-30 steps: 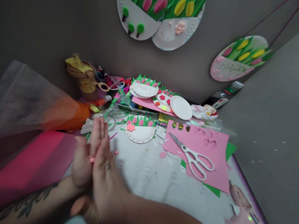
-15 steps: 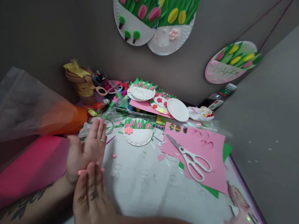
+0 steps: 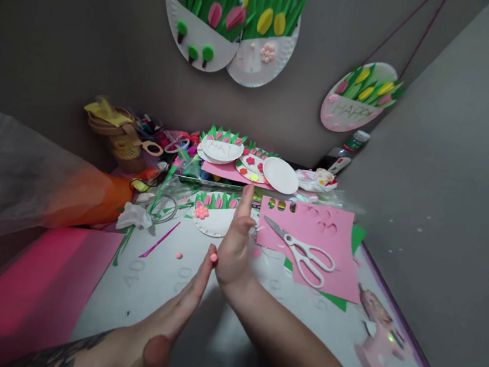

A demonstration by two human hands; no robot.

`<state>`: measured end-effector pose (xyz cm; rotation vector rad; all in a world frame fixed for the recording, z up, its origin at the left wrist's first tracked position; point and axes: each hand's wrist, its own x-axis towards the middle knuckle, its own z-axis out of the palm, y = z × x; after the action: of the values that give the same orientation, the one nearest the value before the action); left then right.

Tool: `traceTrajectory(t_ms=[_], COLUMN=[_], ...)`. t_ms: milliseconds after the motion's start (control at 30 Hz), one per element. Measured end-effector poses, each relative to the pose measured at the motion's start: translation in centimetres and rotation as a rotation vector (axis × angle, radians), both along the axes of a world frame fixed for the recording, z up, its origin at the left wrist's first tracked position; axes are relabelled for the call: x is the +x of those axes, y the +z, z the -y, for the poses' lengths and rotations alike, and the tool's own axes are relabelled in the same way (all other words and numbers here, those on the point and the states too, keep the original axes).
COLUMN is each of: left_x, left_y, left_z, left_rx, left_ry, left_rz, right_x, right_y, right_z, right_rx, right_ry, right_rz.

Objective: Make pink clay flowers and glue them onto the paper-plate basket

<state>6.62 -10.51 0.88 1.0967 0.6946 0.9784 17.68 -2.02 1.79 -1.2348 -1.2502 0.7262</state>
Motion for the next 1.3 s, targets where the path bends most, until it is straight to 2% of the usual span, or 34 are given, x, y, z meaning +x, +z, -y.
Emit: traceTrajectory(t_ms=[133, 200, 267, 333, 400, 433, 467, 533, 600, 667, 700, 733, 800, 833, 933, 1100, 1200, 1300], left_x=[-0.9, -1.7, -2.4, -3.0, -3.3, -3.4, -3.4, -3.5, -3.5, -3.5, -3.6, -3.6, -3.5, -3.3, -2.7, -2.3, -2.7, -3.2], left_y=[1.0, 1.3, 1.3, 1.4, 1.6, 1.8, 1.9, 2.1, 1.8, 1.3, 1.0, 0.7, 0.5, 0.5, 1.1, 2.0, 2.1, 2.2], left_z=[0.3, 0.0, -0.9, -2.3, -3.9, -4.6, -5.2, -5.7, -5.2, -4.1, -3.4, -2.8, -2.1, -2.1, -2.8, -4.3, -4.8, -5.3], left_rx=[0.102, 0.16, 0.161, 0.094, 0.0, -0.033, -0.059, -0.079, -0.07, -0.051, -0.022, 0.005, 0.057, 0.076, 0.081, -0.037, -0.11, -0.096], left_ry=[-0.086, -0.102, -0.071, 0.03, 0.209, 0.281, 0.336, 0.391, 0.359, 0.217, 0.073, -0.008, -0.122, -0.13, -0.044, 0.163, 0.195, 0.273], left_rz=[-0.066, -0.096, -0.103, -0.081, -0.05, -0.019, 0.024, 0.088, 0.098, 0.067, 0.052, 0.034, -0.062, -0.109, -0.218, -0.285, -0.278, -0.241], right_x=[0.2, -0.5, -1.8, -3.5, -5.3, -6.1, -6.9, -7.6, -7.2, -5.9, -5.0, -4.1, -2.5, -1.9, -1.1, -1.5, -1.0, 0.5], right_y=[0.3, 0.2, -0.2, -1.2, -2.5, -3.1, -3.6, -4.1, -3.8, -2.7, -2.1, -1.6, -0.8, -0.7, -1.0, -1.8, -0.6, 1.6], right_z=[-0.4, 0.7, 2.9, 5.8, 8.7, 9.9, 10.8, 11.5, 10.8, 8.9, 7.7, 6.4, 4.0, 3.0, 1.4, 1.5, 1.2, 0.5], right_rx=[-0.012, 0.001, 0.017, 0.031, 0.042, 0.053, 0.039, 0.044, 0.055, 0.074, 0.07, 0.07, 0.057, 0.062, 0.062, 0.073, 0.071, 0.07], right_ry=[0.011, 0.072, 0.182, 0.358, 0.556, 0.585, 0.553, 0.551, 0.54, 0.508, 0.435, 0.374, 0.201, 0.121, 0.015, 0.05, 0.106, 0.261], right_rz=[-0.101, -0.088, 0.002, 0.164, 0.335, 0.405, 0.452, 0.472, 0.454, 0.387, 0.324, 0.278, 0.235, 0.235, 0.245, 0.108, 0.022, 0.091])
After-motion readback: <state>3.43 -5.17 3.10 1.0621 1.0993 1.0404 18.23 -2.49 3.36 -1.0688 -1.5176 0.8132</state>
